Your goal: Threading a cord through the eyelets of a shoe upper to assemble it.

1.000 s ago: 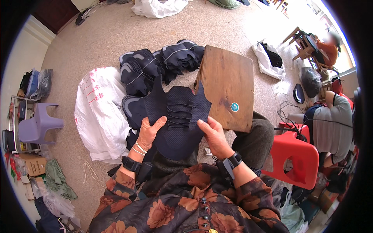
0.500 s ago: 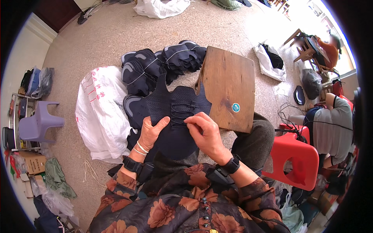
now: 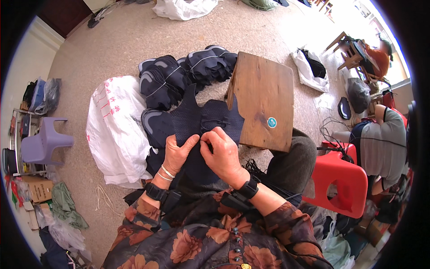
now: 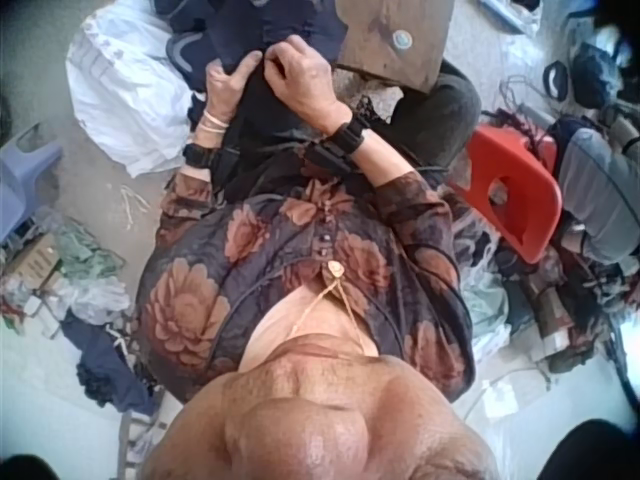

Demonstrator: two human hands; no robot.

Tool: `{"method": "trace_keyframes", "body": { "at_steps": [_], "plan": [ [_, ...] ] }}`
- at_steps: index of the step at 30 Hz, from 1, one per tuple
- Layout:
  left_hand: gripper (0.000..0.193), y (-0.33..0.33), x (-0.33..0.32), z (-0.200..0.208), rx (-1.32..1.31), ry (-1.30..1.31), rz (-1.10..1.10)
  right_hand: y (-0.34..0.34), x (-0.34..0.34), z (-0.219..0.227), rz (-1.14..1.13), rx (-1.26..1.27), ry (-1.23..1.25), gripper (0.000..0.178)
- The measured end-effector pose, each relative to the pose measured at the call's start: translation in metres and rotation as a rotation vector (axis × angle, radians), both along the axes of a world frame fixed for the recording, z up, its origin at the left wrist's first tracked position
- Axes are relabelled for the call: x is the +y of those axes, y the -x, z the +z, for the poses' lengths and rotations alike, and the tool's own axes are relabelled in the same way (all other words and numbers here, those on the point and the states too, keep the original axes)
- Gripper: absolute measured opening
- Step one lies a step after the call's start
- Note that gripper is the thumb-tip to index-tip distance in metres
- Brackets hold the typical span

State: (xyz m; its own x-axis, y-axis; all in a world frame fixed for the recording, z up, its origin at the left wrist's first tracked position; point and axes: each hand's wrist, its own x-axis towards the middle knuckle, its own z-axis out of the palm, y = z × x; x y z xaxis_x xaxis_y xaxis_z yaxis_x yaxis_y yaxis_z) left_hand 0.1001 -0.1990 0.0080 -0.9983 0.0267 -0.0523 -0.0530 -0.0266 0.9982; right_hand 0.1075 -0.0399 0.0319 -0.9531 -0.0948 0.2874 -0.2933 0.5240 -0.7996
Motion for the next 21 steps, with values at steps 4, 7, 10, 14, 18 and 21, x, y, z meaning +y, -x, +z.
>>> {"method": "trace_keyframes", "body": {
  "at_steps": [4, 7, 10, 14, 18, 21],
  "plan": [
    [0.017, -0.001, 0.003, 0.002, 0.01, 0.051, 0.003, 0.0, 0.003, -0.002, 0.01, -0.05, 0.067, 0.012],
    [0.018, -0.002, 0.006, 0.003, 0.027, 0.074, 0.028, -0.001, 0.003, -0.004, 0.007, -0.04, 0.067, 0.013],
    [0.02, -0.002, 0.006, 0.0, 0.012, 0.067, 0.048, 0.0, 0.004, -0.003, 0.023, -0.039, 0.077, 0.013],
    [0.022, -0.002, 0.007, 0.001, -0.009, 0.069, 0.068, 0.001, 0.007, -0.003, 0.062, 0.02, 0.073, 0.012],
    [0.025, -0.002, 0.006, 0.001, -0.025, 0.077, 0.053, -0.002, 0.008, -0.004, 0.058, 0.011, 0.074, 0.012],
    [0.027, -0.002, 0.005, -0.001, -0.058, 0.037, 0.062, -0.005, 0.011, -0.003, 0.054, -0.005, 0.161, 0.014]
  ]
}}
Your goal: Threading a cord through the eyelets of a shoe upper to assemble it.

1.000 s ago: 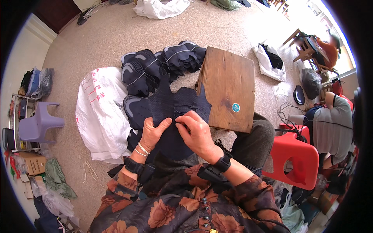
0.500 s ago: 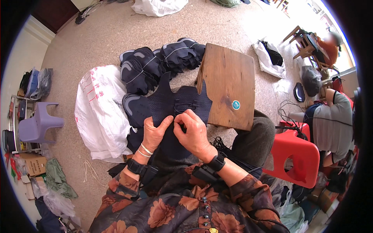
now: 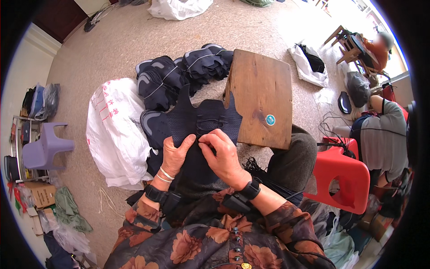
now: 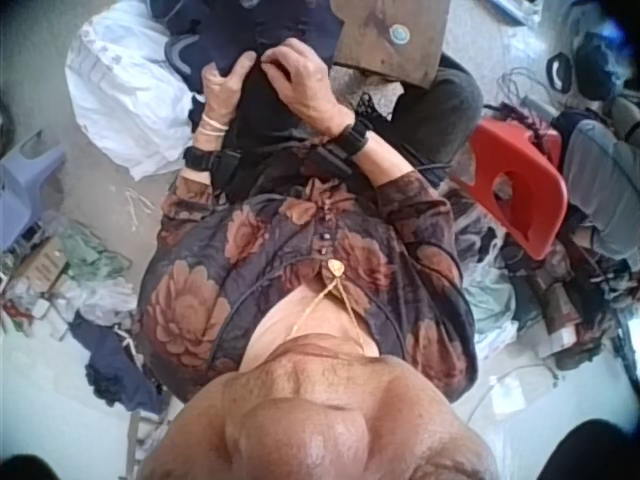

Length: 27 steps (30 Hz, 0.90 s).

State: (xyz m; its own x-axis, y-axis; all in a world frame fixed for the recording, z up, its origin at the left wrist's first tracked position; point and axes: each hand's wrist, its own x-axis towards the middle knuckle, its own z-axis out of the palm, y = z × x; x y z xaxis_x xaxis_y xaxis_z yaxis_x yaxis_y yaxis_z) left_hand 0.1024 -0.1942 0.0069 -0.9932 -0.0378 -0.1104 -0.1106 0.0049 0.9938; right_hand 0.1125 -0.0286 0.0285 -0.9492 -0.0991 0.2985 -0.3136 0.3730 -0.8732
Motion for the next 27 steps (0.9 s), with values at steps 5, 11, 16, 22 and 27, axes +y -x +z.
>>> {"method": "trace_keyframes", "body": {
  "at_steps": [5, 11, 16, 22, 27],
  "plan": [
    [0.029, 0.004, -0.013, -0.006, -0.003, -0.037, 0.0, -0.006, 0.026, 0.004, -0.045, -0.087, 0.026, 0.021],
    [0.031, 0.009, -0.02, -0.014, -0.056, -0.169, -0.033, -0.015, 0.046, -0.025, -0.215, -0.281, 0.105, 0.031],
    [0.031, 0.006, -0.023, -0.015, -0.051, -0.09, -0.081, -0.014, 0.048, -0.033, -0.155, -0.482, 0.584, 0.055],
    [0.027, 0.01, -0.017, -0.009, -0.148, -0.17, -0.077, -0.008, 0.048, -0.015, -0.046, -0.884, 1.11, 0.047],
    [0.014, 0.01, -0.022, -0.013, -0.252, -0.285, -0.042, -0.005, 0.048, -0.006, 0.073, -0.884, 0.966, 0.028]
  ]
}}
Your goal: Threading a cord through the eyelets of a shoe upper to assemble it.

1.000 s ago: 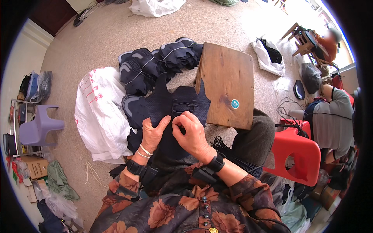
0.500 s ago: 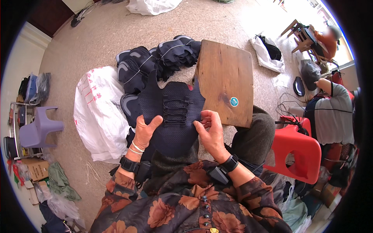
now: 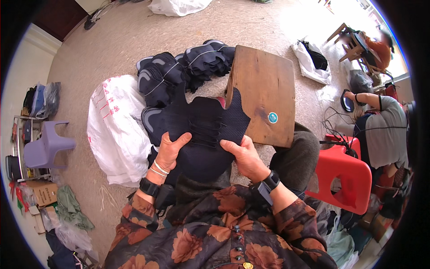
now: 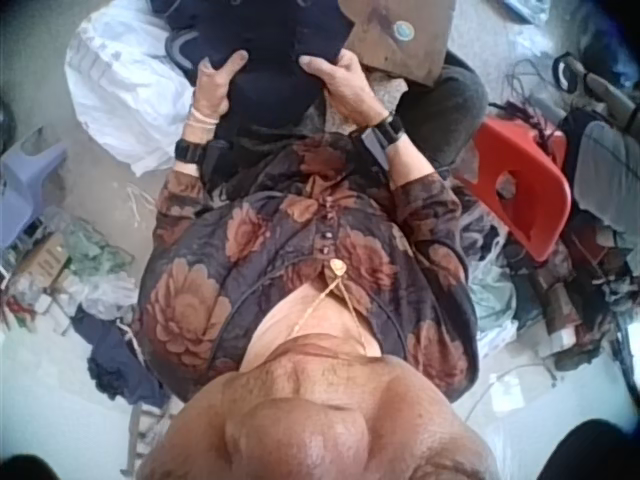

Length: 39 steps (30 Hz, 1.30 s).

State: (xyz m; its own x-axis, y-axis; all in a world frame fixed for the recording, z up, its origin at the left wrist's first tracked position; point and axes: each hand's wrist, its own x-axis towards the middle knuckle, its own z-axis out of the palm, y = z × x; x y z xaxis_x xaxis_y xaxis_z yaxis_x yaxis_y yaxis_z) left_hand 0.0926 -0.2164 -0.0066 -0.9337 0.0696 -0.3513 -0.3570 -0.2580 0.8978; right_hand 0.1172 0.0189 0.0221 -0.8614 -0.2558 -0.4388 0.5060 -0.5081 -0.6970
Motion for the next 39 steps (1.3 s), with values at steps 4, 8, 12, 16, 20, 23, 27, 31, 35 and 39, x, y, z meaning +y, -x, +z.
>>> {"method": "trace_keyframes", "body": {
  "at_steps": [4, 8, 12, 16, 20, 23, 27, 31, 35, 39],
  "plan": [
    [0.015, 0.003, 0.001, 0.001, -0.119, -0.178, 0.002, -0.002, 0.005, -0.019, 0.008, 0.0, -0.054, 0.021],
    [0.019, 0.004, -0.002, -0.01, -0.177, -0.229, 0.01, -0.002, 0.0, -0.025, -0.009, -0.027, -0.02, 0.021],
    [0.019, 0.011, -0.004, -0.001, -0.168, -0.264, -0.075, -0.002, -0.002, -0.025, 0.028, -0.013, -0.054, 0.023],
    [0.019, 0.014, -0.01, 0.003, -0.18, -0.204, -0.154, -0.006, -0.002, -0.017, -0.013, 0.029, -0.074, 0.023],
    [0.021, 0.014, -0.02, 0.002, -0.049, -0.083, -0.177, -0.007, 0.002, -0.019, 0.0, 0.044, -0.122, 0.025],
    [0.013, 0.027, -0.029, 0.005, 0.188, 0.35, -0.014, -0.005, -0.002, -0.015, -0.051, 0.067, -0.109, 0.025],
    [0.016, 0.033, -0.023, 0.054, 0.639, 0.857, 0.251, -0.005, 0.0, -0.018, -0.078, 0.056, -0.103, 0.024],
    [0.007, 0.025, 0.027, 0.079, 0.728, 0.713, -0.082, -0.004, -0.003, -0.017, -0.078, 0.053, -0.097, 0.025],
    [0.007, 0.038, 0.047, 0.067, 0.755, 0.762, -0.263, -0.002, -0.001, -0.012, -0.064, 0.075, -0.092, 0.026],
    [0.009, 0.045, 0.051, 0.061, 0.688, 0.79, -0.335, -0.002, 0.003, -0.007, -0.06, 0.098, -0.151, 0.027]
  ]
}}
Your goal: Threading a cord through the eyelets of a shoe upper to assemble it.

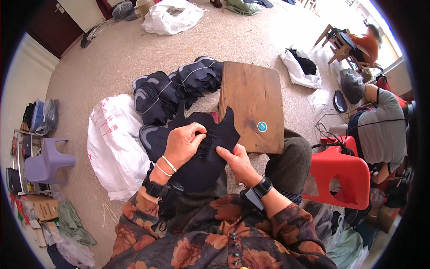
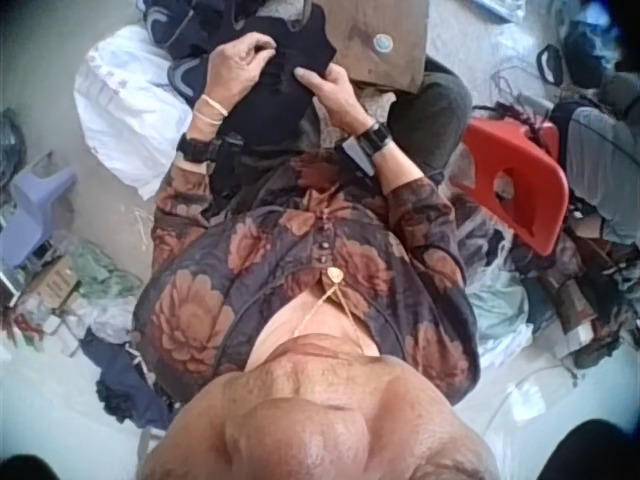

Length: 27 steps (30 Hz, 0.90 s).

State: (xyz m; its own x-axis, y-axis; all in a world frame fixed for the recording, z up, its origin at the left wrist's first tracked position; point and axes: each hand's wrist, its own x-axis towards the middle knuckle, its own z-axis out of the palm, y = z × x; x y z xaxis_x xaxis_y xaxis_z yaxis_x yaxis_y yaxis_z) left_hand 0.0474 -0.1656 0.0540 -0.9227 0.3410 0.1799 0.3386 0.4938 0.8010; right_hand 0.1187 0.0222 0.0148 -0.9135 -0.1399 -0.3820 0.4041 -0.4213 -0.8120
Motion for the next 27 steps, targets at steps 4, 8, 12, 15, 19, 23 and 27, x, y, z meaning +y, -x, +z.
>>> {"method": "trace_keyframes", "body": {
  "at_steps": [4, 8, 12, 15, 19, 23, 27],
  "plan": [
    [0.01, 0.002, 0.001, 0.002, -0.041, 0.016, -0.005, 0.003, 0.006, -0.001, -0.021, 0.032, 0.009, 0.028],
    [0.009, 0.012, -0.003, 0.006, -0.073, 0.067, -0.07, 0.007, 0.008, -0.004, -0.017, 0.019, 0.026, 0.03],
    [0.008, 0.022, -0.01, 0.01, -0.126, 0.111, -0.169, 0.015, 0.008, -0.008, -0.063, 0.025, 0.076, 0.03],
    [0.008, 0.025, -0.011, 0.004, -0.071, 0.133, -0.203, 0.019, 0.008, -0.009, -0.066, -0.043, 0.093, 0.03],
    [0.009, 0.026, -0.011, 0.009, -0.052, 0.21, -0.221, 0.027, 0.004, -0.001, -0.035, -0.035, 0.137, 0.029],
    [0.009, 0.025, -0.013, 0.006, -0.04, 0.198, -0.232, 0.029, 0.006, -0.008, -0.014, -0.073, 0.209, 0.028],
    [0.008, 0.025, -0.015, 0.005, -0.039, 0.158, -0.241, 0.032, 0.004, -0.008, -0.014, -0.123, 0.287, 0.027]
  ]
}}
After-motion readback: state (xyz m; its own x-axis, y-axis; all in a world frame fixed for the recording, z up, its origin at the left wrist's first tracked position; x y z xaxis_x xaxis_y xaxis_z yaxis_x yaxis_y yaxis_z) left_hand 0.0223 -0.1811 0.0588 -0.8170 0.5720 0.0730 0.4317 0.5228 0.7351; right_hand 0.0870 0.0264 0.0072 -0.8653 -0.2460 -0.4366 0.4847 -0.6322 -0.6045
